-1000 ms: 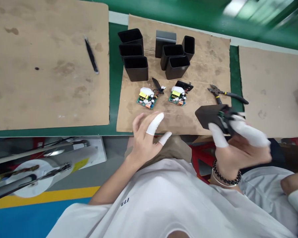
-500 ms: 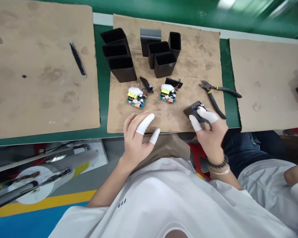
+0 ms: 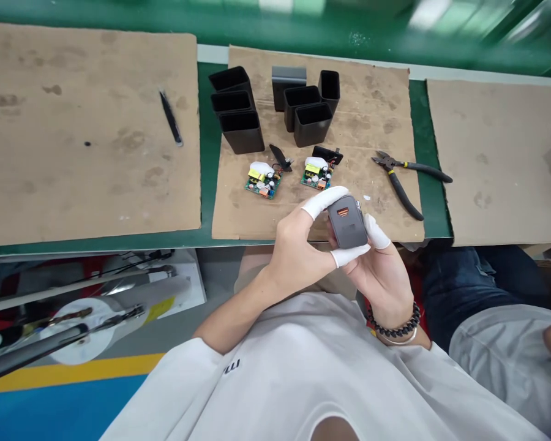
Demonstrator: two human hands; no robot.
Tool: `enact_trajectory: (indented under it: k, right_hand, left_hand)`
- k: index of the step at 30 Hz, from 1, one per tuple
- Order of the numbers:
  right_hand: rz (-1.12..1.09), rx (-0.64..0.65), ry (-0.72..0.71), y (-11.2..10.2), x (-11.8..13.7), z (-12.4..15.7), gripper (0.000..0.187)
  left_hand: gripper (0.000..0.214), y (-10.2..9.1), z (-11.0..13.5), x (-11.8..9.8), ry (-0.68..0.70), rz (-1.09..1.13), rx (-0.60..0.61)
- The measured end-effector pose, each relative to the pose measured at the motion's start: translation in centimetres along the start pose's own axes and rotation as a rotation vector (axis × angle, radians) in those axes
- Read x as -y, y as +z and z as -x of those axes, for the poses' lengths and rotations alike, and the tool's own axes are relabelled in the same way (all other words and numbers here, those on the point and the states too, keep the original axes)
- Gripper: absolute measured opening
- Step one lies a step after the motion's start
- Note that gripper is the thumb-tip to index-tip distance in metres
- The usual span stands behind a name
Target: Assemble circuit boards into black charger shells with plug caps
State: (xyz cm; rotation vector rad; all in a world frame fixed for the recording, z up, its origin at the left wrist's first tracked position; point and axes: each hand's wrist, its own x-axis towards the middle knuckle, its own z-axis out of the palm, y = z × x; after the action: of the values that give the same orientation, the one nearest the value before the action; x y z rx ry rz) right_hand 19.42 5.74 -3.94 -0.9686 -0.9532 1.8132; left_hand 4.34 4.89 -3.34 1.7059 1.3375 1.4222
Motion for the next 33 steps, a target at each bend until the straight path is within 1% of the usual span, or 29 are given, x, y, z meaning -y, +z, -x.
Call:
enact_trajectory:
  k: [3,5,7,9,11,12,14,16,17,19,20,21,22,23,24,25,27,29,31,33]
  right_hand:
    - [-0.061,0.039,0.048,-0.6,0.0,-0.1,0.028]
    - [-0.082,0.031,0.057,-1.1,-0.3,-0.2,0.028]
    - [-0.04,-0.002,0.035,-1.5,-0.7,-0.2,0.026]
    - [0.044,-0.059,-0.026,-1.8,-1.1,-0.3,0.019]
    - [0.135,-0.141,-0.172,-2.0,-1.2,-0.5,0.014]
    - [0.178,-0.19,-0.283,-2.0,-1.2,-0.6,0.015]
    - [0.268,-0.257,-0.544,-2.0,-0.9,-1.2,0.022]
    - [0.359,-0.227,-0.758,-1.8,-0.5,-2.0,0.024]
    - [0.398,-0.185,-0.816,-1.7,-0.2,-2.4,0.024]
    - [0.452,-0.099,-0.872,-1.5,0.4,-3.3,0.022]
    - [0.472,-0.076,-0.889,-1.4,0.7,-3.5,0.021]
    - [0.493,-0.07,-0.905,-1.2,0.9,-3.7,0.021]
    - [0.515,-0.074,-0.919,-1.0,1.0,-3.7,0.023]
    - [0.535,-0.086,-0.924,-0.8,1.1,-3.6,0.025]
    - [0.544,-0.109,-0.911,-0.4,1.1,-3.4,0.028]
    - [0.541,-0.147,-0.872,0.0,1.1,-3.1,0.03]
    - [0.505,-0.247,-0.763,0.9,0.7,-2.5,0.03]
    - [0.439,-0.33,-0.653,1.6,0.1,-2.1,0.021]
    - [0.346,-0.332,-0.546,1.9,-0.4,-2.3,0.012]
    - [0.234,-0.268,-0.414,1.8,-0.6,-2.7,0.012]
  left_hand:
    - [0.066,-0.3,-0.1,-0.5,-0.074,0.024,-0.022]
    - [0.065,-0.4,-0.1,-0.8,-0.108,0.023,-0.032]
    - [0.062,-0.5,-0.1,-0.9,-0.127,0.057,-0.047]
    - [0.062,-0.6,-0.1,-0.8,-0.147,0.153,-0.078]
    - [0.065,-0.8,-0.1,-0.5,-0.223,0.333,-0.114]
    - [0.068,-0.9,-0.2,-0.2,-0.293,0.456,-0.12]
    - [0.071,-1.1,-0.3,0.3,-0.496,0.739,-0.104]
    - [0.066,-1.2,-0.5,0.7,-0.739,1.017,-0.06]
    - [0.061,-1.3,-0.6,0.9,-0.857,1.131,-0.04]
    - [0.052,-1.3,-0.6,1.1,-1.05,1.282,-0.029]
    - [0.051,-1.3,-0.6,1.2,-1.107,1.318,-0.036]
    - [0.051,-1.3,-0.6,1.3,-1.129,1.331,-0.047]
    - [0.052,-1.3,-0.5,1.3,-1.114,1.328,-0.058]
    - [0.054,-1.3,-0.4,1.4,-1.062,1.309,-0.068]
    - [0.057,-1.2,-0.2,1.6,-0.978,1.27,-0.077]
    - [0.061,-1.2,-0.1,1.7,-0.868,1.206,-0.09]
    - [0.069,-1.0,0.2,2.1,-0.59,1.0,-0.149]
    - [0.076,-0.8,0.4,2.4,-0.308,0.739,-0.223]
    - [0.076,-0.5,0.4,2.6,-0.101,0.522,-0.26]
    - [0.07,-0.4,0.3,2.5,0.003,0.382,-0.257]
